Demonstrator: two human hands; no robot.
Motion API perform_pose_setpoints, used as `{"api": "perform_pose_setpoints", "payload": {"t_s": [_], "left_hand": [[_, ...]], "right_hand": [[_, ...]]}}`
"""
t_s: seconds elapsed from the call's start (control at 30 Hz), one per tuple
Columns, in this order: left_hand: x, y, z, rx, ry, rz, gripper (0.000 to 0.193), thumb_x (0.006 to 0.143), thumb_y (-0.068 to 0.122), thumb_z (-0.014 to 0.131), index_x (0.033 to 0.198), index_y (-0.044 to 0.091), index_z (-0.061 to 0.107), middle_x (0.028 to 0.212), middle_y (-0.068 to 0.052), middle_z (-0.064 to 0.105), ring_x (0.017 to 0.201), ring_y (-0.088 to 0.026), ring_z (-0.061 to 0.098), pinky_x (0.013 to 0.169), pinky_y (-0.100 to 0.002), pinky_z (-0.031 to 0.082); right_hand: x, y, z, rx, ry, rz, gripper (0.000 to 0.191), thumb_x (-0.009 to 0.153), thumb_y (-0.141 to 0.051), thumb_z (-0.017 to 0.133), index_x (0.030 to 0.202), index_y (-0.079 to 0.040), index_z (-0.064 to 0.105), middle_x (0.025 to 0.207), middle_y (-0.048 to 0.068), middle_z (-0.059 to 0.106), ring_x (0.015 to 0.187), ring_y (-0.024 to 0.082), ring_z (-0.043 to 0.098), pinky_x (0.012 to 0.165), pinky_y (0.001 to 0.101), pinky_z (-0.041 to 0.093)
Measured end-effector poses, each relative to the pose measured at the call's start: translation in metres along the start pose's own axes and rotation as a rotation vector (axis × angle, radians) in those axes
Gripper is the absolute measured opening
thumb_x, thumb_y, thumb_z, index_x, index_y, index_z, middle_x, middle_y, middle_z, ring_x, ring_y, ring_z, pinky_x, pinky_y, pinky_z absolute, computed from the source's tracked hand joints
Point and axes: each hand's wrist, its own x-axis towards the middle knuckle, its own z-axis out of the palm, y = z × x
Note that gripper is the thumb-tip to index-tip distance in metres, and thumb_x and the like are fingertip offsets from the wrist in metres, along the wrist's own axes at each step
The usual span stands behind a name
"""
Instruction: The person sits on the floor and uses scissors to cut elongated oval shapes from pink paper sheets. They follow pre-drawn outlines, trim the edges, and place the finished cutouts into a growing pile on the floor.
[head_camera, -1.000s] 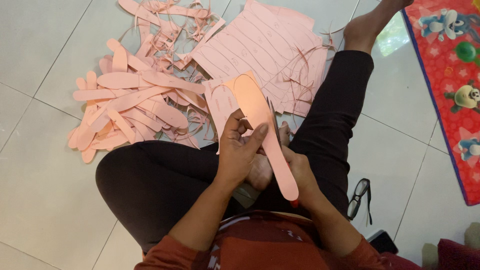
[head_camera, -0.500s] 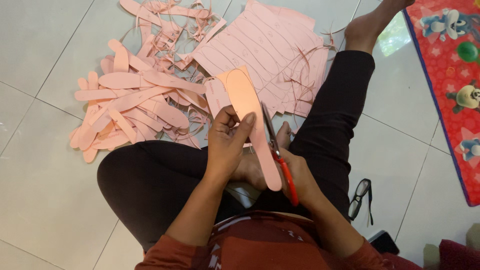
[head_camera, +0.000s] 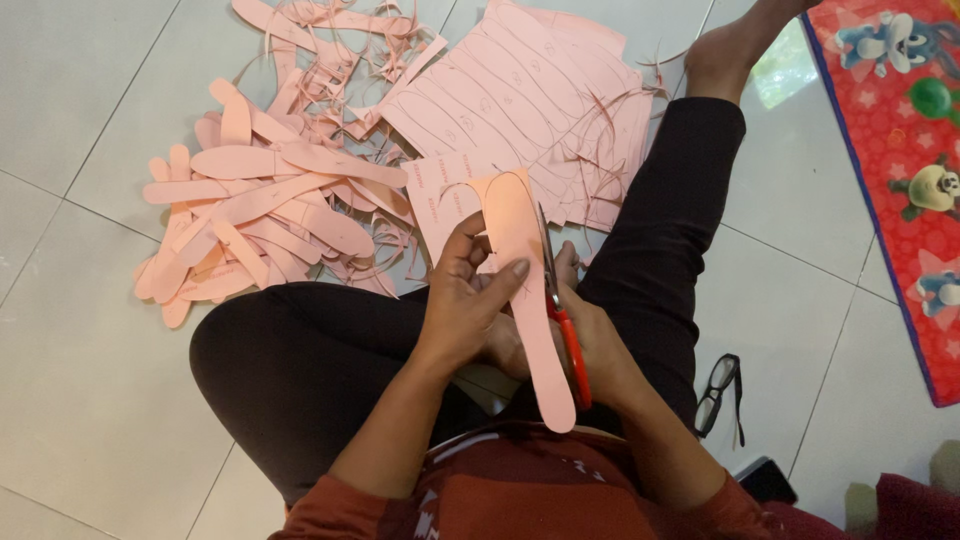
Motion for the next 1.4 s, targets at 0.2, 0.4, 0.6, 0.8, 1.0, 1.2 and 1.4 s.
{"api": "perform_pose_setpoints", "payload": {"t_s": [0.2,0.4,0.6,0.8,1.0,1.2,1.4], "left_hand": [[-0.001,-0.003,0.001,-0.011,0.009,-0.021,0.058,0.094,0.0,0.068,0.147,0.003,0.044,0.125,-0.017,0.064,0.103,-0.018,0.069,0.083,-0.03,0.062],[-0.001,0.0,0.004,-0.026,0.014,-0.034,0.058,0.094,0.001,0.068,0.147,0.004,0.044,0.124,-0.015,0.064,0.106,-0.016,0.069,0.086,-0.03,0.062],[0.0,-0.001,0.003,-0.04,0.004,-0.04,0.059,0.094,0.001,0.069,0.148,0.004,0.043,0.124,-0.015,0.063,0.107,-0.016,0.067,0.087,-0.031,0.061],[0.007,-0.005,-0.002,0.015,0.024,0.054,0.047,0.096,0.002,0.068,0.139,0.001,0.05,0.121,-0.014,0.066,0.105,-0.015,0.069,0.088,-0.029,0.061],[0.009,-0.008,-0.002,0.008,0.081,0.068,0.035,0.095,0.002,0.068,0.128,-0.003,0.058,0.113,-0.011,0.067,0.087,-0.013,0.071,0.072,-0.027,0.063],[-0.006,-0.016,0.008,-0.084,-0.001,0.019,0.037,0.097,0.002,0.069,0.131,-0.003,0.057,0.114,-0.007,0.064,0.088,-0.008,0.067,0.071,-0.021,0.058],[-0.006,-0.017,0.011,-0.057,-0.003,0.013,0.039,0.097,0.002,0.069,0.134,-0.003,0.056,0.114,-0.008,0.063,0.091,-0.01,0.068,0.073,-0.024,0.061]], "right_hand": [[-0.005,0.01,-0.001,0.112,0.028,0.082,0.049,0.098,-0.027,0.063,0.14,-0.003,0.061,0.123,0.02,0.076,0.116,0.03,0.074,0.102,0.041,0.055],[-0.004,0.012,0.002,-0.082,0.104,0.036,0.042,0.092,-0.021,0.067,0.128,-0.001,0.063,0.094,0.018,0.078,0.085,0.027,0.08,0.077,0.0355,0.063],[-0.006,0.011,0.001,-0.158,0.128,0.142,0.021,0.098,-0.017,0.058,0.108,-0.001,0.068,0.078,0.017,0.074,0.068,0.026,0.077,0.061,0.0363,0.059],[-0.008,0.01,-0.001,-0.251,0.139,0.024,0.017,0.099,-0.016,0.058,0.101,-0.001,0.066,0.072,0.015,0.071,0.063,0.024,0.071,0.056,0.0328,0.056],[-0.007,-0.004,0.0,-0.106,0.017,0.284,0.03,0.093,-0.01,0.054,0.119,-0.004,0.066,0.082,0.017,0.076,0.072,0.029,0.078,0.069,0.0366,0.061],[0.001,-0.019,-0.009,0.004,0.046,-0.037,0.069,0.091,-0.002,0.049,0.156,0.003,0.025,0.124,0.026,0.066,0.115,0.034,0.068,0.102,0.0411,0.048],[-0.002,-0.025,-0.01,0.02,0.064,0.068,0.054,0.085,0.001,0.046,0.138,-0.002,0.054,0.107,0.021,0.075,0.098,0.03,0.075,0.09,0.0379,0.056]]}}
